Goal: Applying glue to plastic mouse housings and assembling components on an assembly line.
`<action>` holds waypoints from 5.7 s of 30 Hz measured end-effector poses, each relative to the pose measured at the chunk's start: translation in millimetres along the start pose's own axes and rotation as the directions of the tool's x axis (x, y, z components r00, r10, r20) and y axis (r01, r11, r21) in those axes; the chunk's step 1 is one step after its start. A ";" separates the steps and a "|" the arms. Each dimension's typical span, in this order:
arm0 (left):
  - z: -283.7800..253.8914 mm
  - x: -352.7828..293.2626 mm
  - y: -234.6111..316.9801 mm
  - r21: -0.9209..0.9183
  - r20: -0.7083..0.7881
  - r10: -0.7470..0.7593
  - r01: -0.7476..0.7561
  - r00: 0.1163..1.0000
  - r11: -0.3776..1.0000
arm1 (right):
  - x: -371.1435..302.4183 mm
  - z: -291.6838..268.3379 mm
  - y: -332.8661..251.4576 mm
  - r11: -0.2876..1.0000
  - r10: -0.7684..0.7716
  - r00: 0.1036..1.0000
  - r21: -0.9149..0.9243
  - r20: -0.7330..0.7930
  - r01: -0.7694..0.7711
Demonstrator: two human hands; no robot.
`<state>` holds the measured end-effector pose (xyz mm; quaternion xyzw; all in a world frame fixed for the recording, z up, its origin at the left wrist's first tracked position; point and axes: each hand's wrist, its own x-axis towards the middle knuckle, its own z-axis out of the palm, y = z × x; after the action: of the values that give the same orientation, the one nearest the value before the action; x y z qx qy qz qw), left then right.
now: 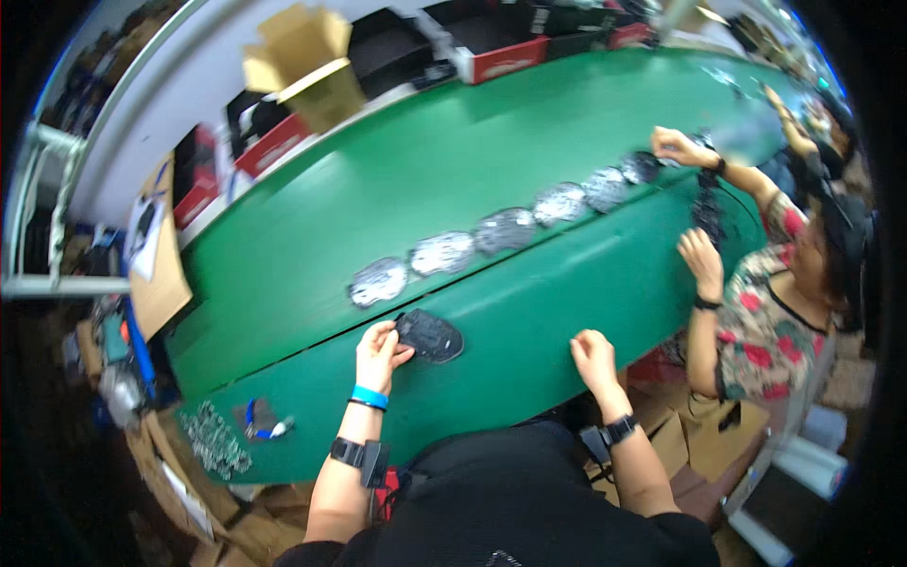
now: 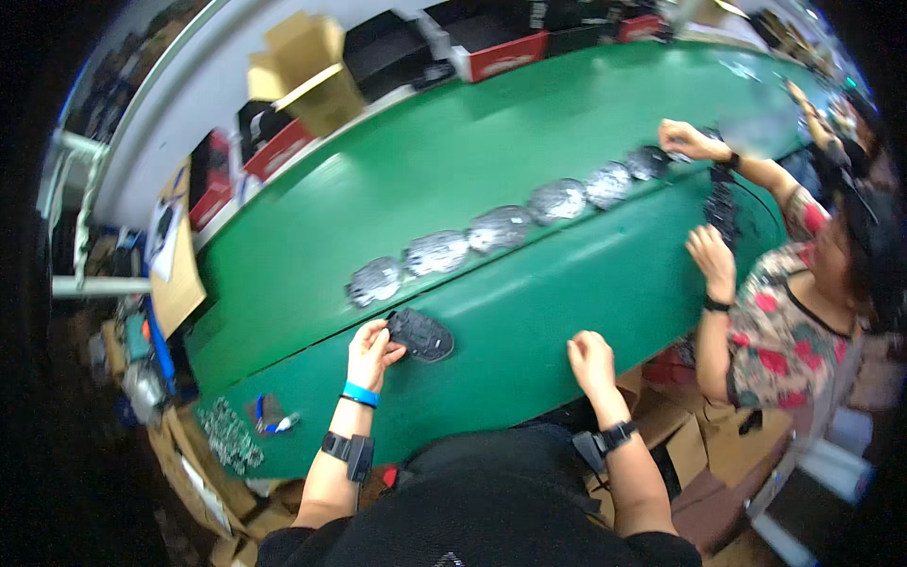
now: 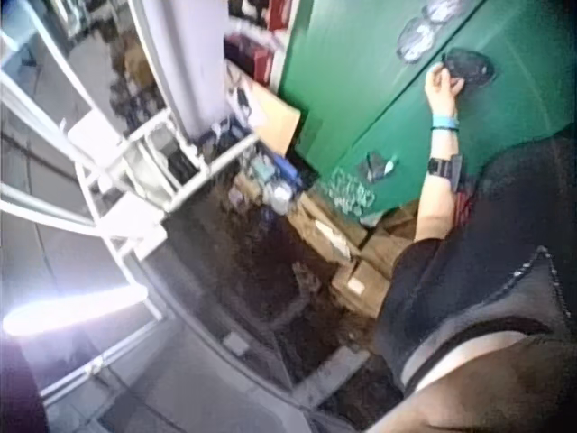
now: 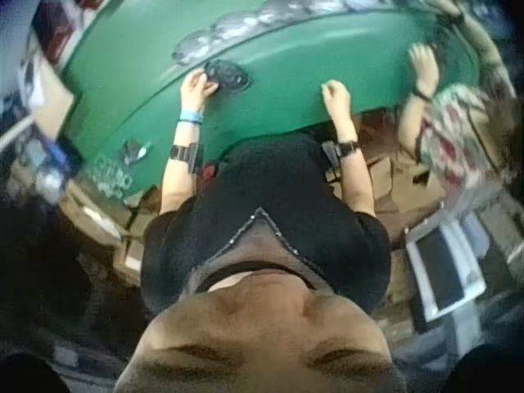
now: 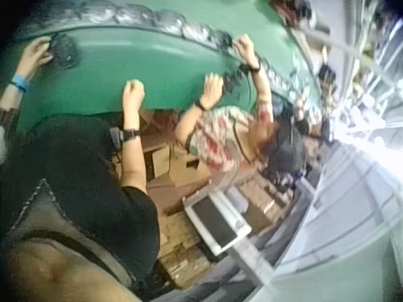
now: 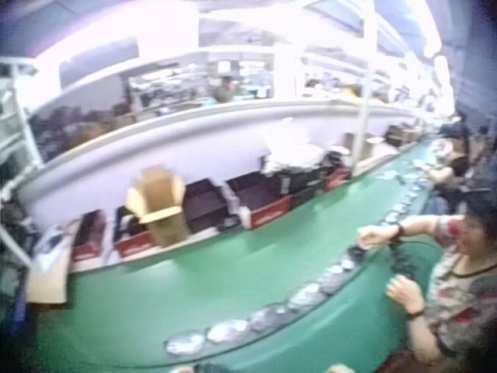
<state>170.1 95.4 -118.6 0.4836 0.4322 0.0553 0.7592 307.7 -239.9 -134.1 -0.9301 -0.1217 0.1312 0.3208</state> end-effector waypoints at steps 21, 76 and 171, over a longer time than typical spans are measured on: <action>-137.5 22.5 25.7 0.268 -0.449 0.201 -0.084 0.871 0.960 | 4.8 25.2 2.8 0.990 0.021 1.000 -0.138 -0.022 -0.024; -433.4 -222.8 -113.3 0.274 -0.235 0.026 0.041 0.972 0.961 | -127.4 203.7 -295.1 0.358 -0.383 0.799 0.871 0.464 -0.335; -442.4 -206.6 -118.7 0.435 -0.307 0.246 -0.095 0.919 0.896 | -171.6 348.8 -391.2 0.438 -0.794 0.265 0.213 0.547 0.873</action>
<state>-311.7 232.9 -157.1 0.6510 0.5188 0.1167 0.5418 -20.9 203.0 -124.7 -0.6546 -0.6909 0.2080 0.2256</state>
